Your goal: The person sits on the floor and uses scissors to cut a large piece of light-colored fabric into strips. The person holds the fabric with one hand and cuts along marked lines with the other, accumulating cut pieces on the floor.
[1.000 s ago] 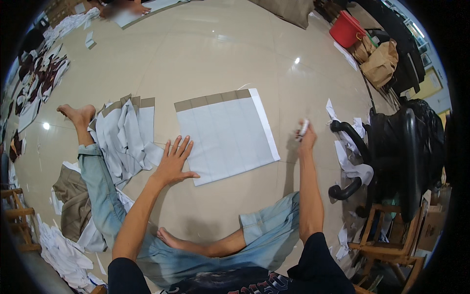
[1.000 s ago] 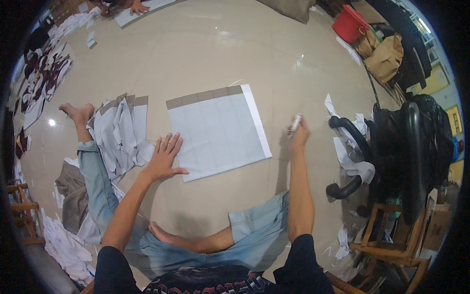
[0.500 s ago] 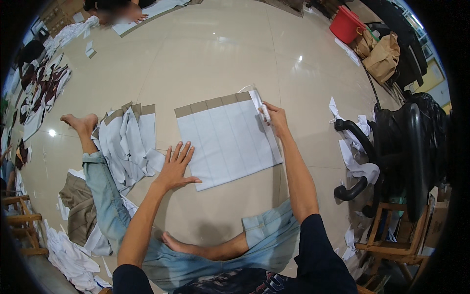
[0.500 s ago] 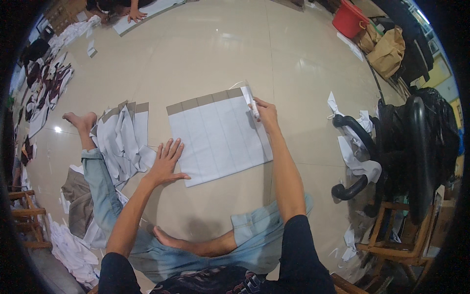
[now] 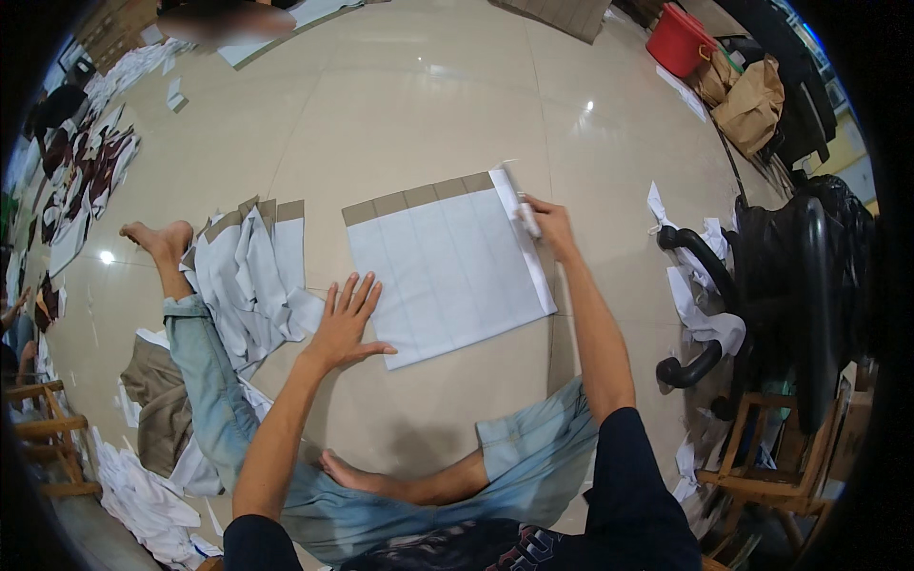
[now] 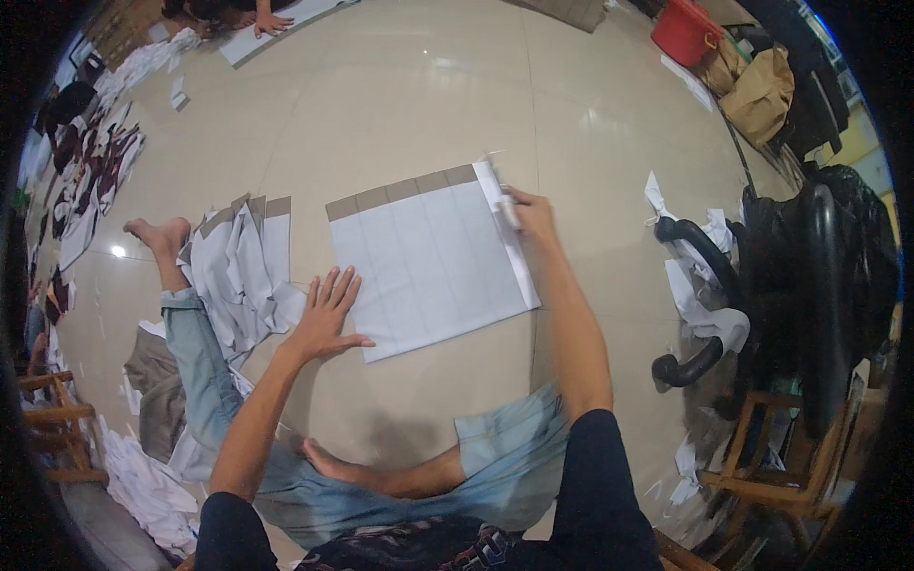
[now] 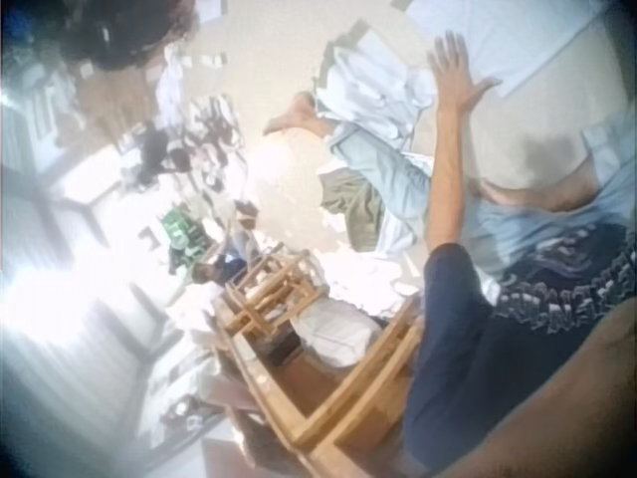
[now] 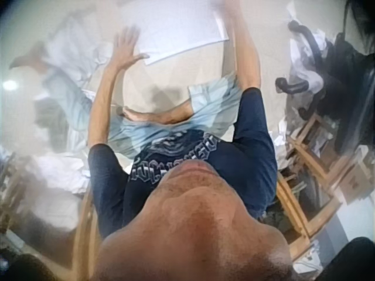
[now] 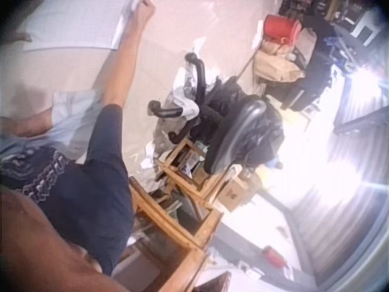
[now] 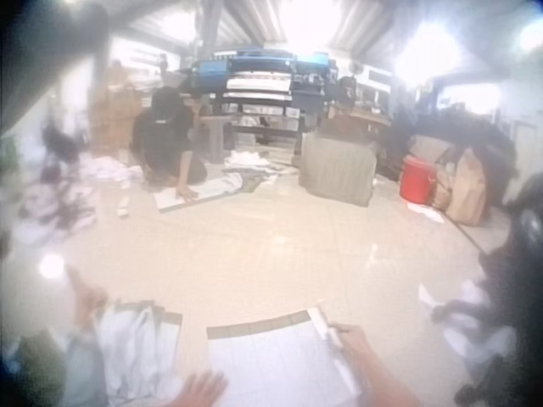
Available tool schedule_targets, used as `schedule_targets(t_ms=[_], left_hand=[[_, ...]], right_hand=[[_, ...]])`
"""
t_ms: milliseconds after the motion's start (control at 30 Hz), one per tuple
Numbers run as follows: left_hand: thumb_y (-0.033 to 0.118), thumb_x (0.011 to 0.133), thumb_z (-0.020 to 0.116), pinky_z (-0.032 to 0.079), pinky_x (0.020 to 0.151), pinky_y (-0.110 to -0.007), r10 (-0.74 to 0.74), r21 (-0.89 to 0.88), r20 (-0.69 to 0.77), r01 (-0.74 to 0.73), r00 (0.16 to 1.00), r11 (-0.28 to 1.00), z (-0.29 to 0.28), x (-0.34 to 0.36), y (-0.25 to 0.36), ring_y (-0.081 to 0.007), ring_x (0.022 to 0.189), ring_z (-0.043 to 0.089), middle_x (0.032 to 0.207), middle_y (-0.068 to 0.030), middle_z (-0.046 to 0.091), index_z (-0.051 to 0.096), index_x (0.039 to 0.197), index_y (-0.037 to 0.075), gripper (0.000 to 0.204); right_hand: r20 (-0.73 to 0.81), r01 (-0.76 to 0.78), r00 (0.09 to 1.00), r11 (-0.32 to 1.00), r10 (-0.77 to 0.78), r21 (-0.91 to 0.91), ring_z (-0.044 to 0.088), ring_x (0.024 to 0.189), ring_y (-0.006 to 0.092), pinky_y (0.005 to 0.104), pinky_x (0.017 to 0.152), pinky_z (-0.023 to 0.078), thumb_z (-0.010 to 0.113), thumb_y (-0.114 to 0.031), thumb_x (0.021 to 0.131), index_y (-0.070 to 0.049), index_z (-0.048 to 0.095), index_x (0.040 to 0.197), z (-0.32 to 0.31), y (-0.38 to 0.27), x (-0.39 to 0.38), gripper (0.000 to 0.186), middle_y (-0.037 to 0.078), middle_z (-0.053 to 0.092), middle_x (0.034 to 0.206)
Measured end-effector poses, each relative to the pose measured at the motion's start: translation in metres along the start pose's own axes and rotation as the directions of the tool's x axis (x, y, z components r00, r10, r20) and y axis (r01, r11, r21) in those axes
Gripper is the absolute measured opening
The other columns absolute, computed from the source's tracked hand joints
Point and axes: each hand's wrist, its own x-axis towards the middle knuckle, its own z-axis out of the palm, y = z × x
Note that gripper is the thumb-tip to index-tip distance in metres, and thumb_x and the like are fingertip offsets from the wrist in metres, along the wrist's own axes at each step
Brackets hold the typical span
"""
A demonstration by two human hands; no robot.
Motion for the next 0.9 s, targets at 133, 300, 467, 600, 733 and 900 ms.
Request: schedule_targets(t_ms=[133, 300, 467, 600, 733, 900], left_hand=[[0.083, 0.071, 0.058, 0.007, 0.12, -0.061, 0.042, -0.074, -0.035, -0.045, 0.998, 0.996, 0.007, 0.015, 0.015, -0.0377, 0.153, 0.009, 0.166, -0.013, 0.014, 0.019, 0.159, 0.008, 0.121], [0.084, 0.074, 0.055, 0.007, 0.121, -0.06, 0.009, -0.031, -0.035, -0.01, 0.999, 0.999, 0.007, 0.003, 0.005, -0.0363, 0.153, 0.009, 0.166, -0.0121, 0.014, 0.018, 0.159, 0.008, 0.12], [0.085, 0.076, 0.052, 0.007, 0.121, -0.058, 0.011, 0.001, -0.052, -0.011, 0.999, 1.0, 0.004, -0.001, 0.002, -0.0357, 0.153, 0.01, 0.167, -0.0128, 0.012, 0.017, 0.159, 0.008, 0.118], [0.084, 0.076, 0.053, 0.007, 0.122, -0.057, 0.002, -0.136, -0.111, -0.017, 0.994, 0.991, 0.007, 0.007, 0.004, -0.0352, 0.153, 0.009, 0.167, -0.0136, 0.01, 0.015, 0.159, 0.008, 0.119], [0.083, 0.075, 0.056, 0.007, 0.122, -0.058, 0.018, -0.088, -0.107, -0.027, 0.994, 0.996, 0.006, 0.001, 0.004, -0.0369, 0.153, 0.009, 0.166, -0.0161, 0.011, 0.016, 0.158, 0.005, 0.121], [0.085, 0.072, 0.057, 0.007, 0.121, -0.059, 0.021, -0.052, -0.103, -0.026, 0.994, 0.998, 0.009, 0.002, 0.001, -0.0372, 0.153, 0.008, 0.166, -0.0166, 0.012, 0.015, 0.158, 0.004, 0.125]], right_hand=[[-0.704, 0.004, 0.63, 0.906, 0.327, 0.424, 0.064, 0.062, 0.0193, 0.0348, 0.055, 0.052, 0.062, -0.021, 0.088, -0.004, 0.072, 0.083, -0.182, 0.04, 0.025, 0.02, 0.006, 0.067, 0.075], [-0.489, -0.1, 0.82, 0.915, 0.299, 0.391, 0.062, 0.07, 0.013, 0.0266, 0.053, 0.047, 0.061, -0.023, 0.094, -0.006, 0.068, 0.105, -0.194, 0.008, -0.091, 0.021, 0.005, 0.068, 0.097], [0.206, -0.408, 0.903, 0.6, 0.377, 0.688, 0.06, 0.071, 0.0109, 0.0264, 0.058, 0.048, 0.059, -0.025, 0.099, -0.014, 0.052, 0.139, -0.045, -0.036, -0.312, 0.043, 0.009, 0.067, 0.118], [0.508, -0.652, 0.752, 0.357, 0.421, 0.669, 0.061, 0.073, 0.0141, 0.0267, 0.057, 0.047, 0.056, -0.018, 0.101, -0.011, 0.045, 0.148, 0.051, -0.058, -0.429, 0.049, 0.011, 0.065, 0.12], [0.456, -0.627, 0.774, 0.429, 0.439, 0.65, 0.06, 0.074, 0.0138, 0.0258, 0.056, 0.047, 0.054, -0.016, 0.102, -0.011, 0.041, 0.151, 0.079, -0.047, -0.448, 0.051, 0.013, 0.063, 0.123], [0.408, -0.578, 0.815, 0.521, 0.412, 0.628, 0.058, 0.072, 0.0108, 0.0227, 0.054, 0.046, 0.054, -0.017, 0.102, -0.01, 0.039, 0.151, 0.077, -0.039, -0.404, 0.052, 0.012, 0.064, 0.123]])
